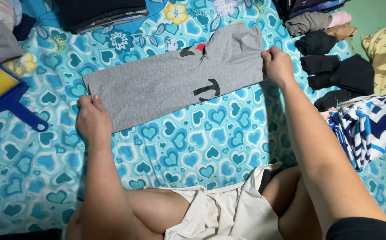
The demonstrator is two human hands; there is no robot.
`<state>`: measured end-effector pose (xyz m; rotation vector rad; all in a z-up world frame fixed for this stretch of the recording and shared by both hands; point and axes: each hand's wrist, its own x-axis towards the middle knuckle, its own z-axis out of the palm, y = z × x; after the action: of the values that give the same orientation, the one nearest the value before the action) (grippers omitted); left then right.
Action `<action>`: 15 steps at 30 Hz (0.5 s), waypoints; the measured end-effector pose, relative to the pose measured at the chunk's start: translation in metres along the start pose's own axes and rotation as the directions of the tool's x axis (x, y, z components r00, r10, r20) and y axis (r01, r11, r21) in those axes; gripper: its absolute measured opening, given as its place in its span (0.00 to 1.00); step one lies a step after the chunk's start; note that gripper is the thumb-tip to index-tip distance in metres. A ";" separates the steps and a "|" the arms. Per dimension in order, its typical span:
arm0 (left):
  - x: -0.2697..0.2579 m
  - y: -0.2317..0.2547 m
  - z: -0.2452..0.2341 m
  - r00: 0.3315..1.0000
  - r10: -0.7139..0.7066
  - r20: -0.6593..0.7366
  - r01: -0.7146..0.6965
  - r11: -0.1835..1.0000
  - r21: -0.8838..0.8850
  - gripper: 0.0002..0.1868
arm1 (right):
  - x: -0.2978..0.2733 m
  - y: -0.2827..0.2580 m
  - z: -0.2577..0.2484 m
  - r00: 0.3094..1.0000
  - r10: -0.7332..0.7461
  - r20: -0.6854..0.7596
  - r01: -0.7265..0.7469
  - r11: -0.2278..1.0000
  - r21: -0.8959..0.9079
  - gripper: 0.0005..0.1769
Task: The person sits on a bed and folds a grey t-shirt by hand. They smooth the fabric, fold the sleeves and sides inward, and then fold the shirt into a compact rectangle. The folded shirt is placed on a stack of other folded clothes.
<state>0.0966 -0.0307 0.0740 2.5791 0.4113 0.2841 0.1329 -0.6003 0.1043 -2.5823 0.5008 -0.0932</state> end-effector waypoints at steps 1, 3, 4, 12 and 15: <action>0.000 -0.001 0.000 1.000 0.018 -0.011 -0.019 1.000 -0.011 0.15 | -0.005 -0.001 0.001 0.996 -0.077 -0.041 0.071 0.991 -0.116 0.20; 0.000 -0.003 0.000 1.000 0.023 0.001 -0.023 1.000 -0.006 0.14 | -0.013 -0.001 0.008 0.967 -0.237 -0.091 0.192 0.918 -0.348 0.17; -0.001 -0.003 0.002 1.000 0.007 0.022 -0.007 1.000 0.008 0.14 | -0.017 0.001 0.010 0.975 -0.210 -0.077 0.167 0.912 -0.376 0.17; -0.005 0.013 -0.011 1.000 0.006 -0.028 -0.005 1.000 0.030 0.17 | -0.042 -0.021 0.013 0.951 -0.190 -0.245 0.133 0.963 -0.235 0.15; -0.013 0.030 -0.016 0.955 0.205 -0.215 -0.183 0.976 0.115 0.21 | -0.062 -0.050 0.026 0.903 -0.286 -0.322 0.217 0.948 -0.234 0.19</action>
<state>0.0873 -0.0525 0.1009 2.6933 0.2548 0.6471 0.0964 -0.5252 0.1078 -2.8226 0.3047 -0.6375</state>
